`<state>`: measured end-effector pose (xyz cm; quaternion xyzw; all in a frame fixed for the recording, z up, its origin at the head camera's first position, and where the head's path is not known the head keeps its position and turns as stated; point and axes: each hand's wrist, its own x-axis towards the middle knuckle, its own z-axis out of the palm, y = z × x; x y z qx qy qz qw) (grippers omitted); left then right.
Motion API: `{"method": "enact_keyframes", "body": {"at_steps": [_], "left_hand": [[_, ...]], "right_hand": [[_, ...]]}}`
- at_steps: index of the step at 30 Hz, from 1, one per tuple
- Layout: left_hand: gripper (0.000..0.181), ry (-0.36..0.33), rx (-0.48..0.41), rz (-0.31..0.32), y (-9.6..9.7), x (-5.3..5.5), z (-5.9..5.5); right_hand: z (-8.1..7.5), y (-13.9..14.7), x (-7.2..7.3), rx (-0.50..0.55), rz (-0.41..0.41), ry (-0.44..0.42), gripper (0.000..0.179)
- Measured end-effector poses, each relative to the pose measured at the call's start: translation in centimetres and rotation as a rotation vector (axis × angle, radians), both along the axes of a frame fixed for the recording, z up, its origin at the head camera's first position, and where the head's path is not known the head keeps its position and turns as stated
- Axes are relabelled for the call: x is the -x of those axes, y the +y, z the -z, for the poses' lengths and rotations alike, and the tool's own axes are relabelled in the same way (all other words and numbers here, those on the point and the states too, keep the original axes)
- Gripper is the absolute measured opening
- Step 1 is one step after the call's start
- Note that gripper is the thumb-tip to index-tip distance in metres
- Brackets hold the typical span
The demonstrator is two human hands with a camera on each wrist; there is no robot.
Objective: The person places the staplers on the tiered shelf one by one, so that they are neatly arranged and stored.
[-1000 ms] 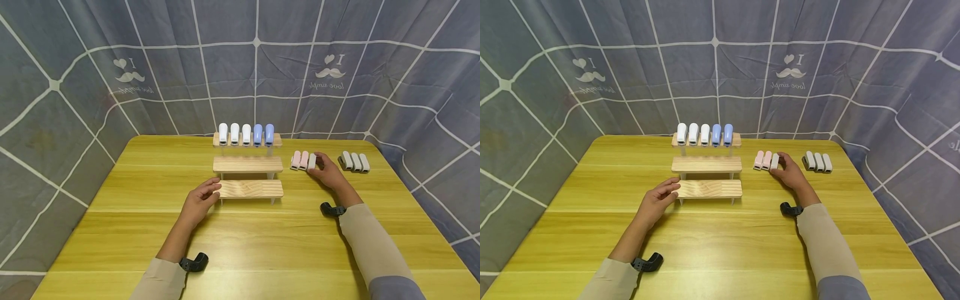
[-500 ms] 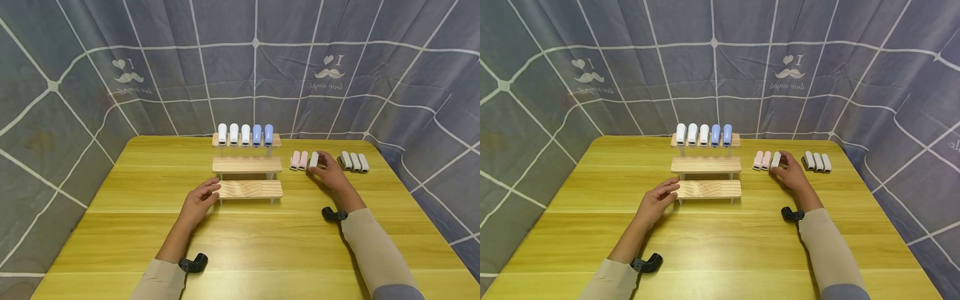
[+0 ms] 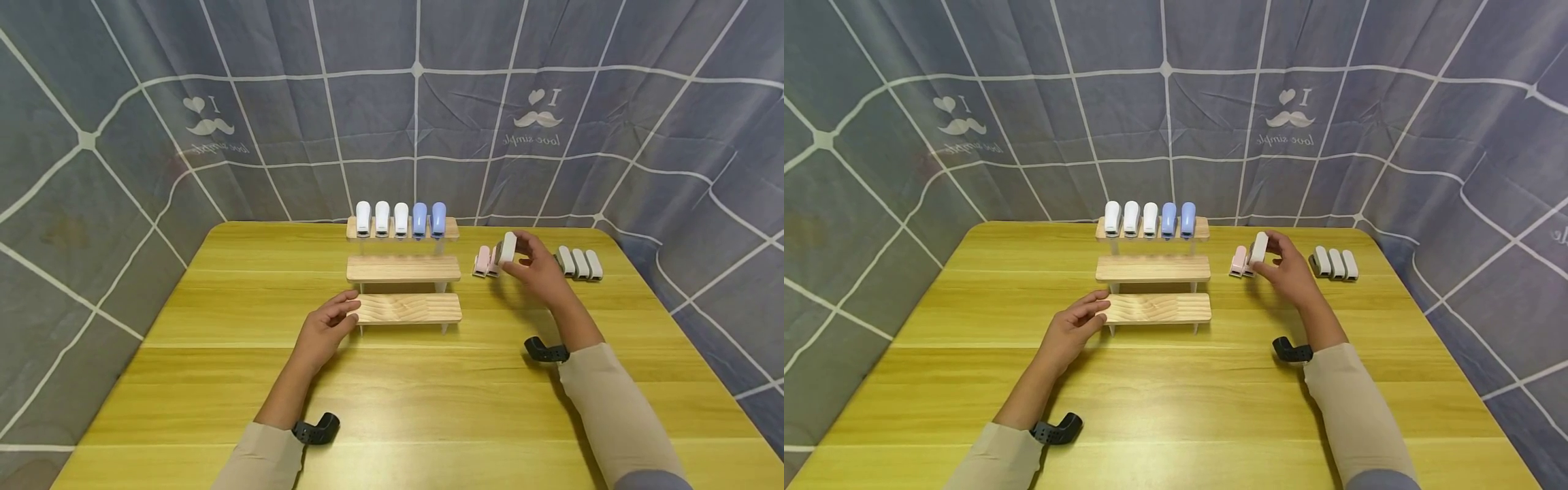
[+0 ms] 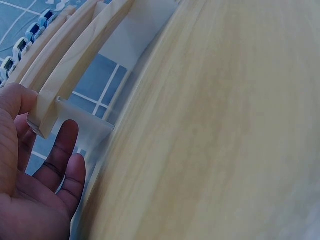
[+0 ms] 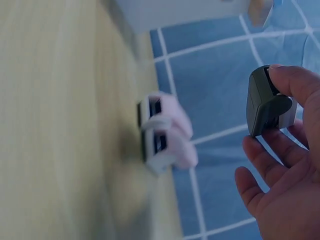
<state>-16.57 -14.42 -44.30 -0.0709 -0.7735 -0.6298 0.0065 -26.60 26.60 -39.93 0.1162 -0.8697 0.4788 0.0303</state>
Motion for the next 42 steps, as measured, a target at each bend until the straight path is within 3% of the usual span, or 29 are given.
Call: {"method": "enact_keyframes", "body": {"at_steps": [4,18,27,42], "left_hand": [[0.029,-0.013,0.013,0.004,0.4,-0.9,-1.9],[0.029,-0.020,0.016,0.002,0.5,-0.9,-2.2],[0.029,0.003,-0.015,-0.006,-0.1,0.6,1.1],[0.028,0.025,0.000,-0.006,-0.3,0.6,1.5]], "right_hand": [[-1.3,-1.4,-0.9,-0.007,-0.016,0.033,0.075],[-3.3,-5.5,-2.8,-0.047,-0.108,0.169,0.072],[-3.5,-8.7,-3.7,-0.047,-0.187,0.194,0.069],[-3.6,-14.0,-3.5,0.033,-0.235,0.211,0.070]]}}
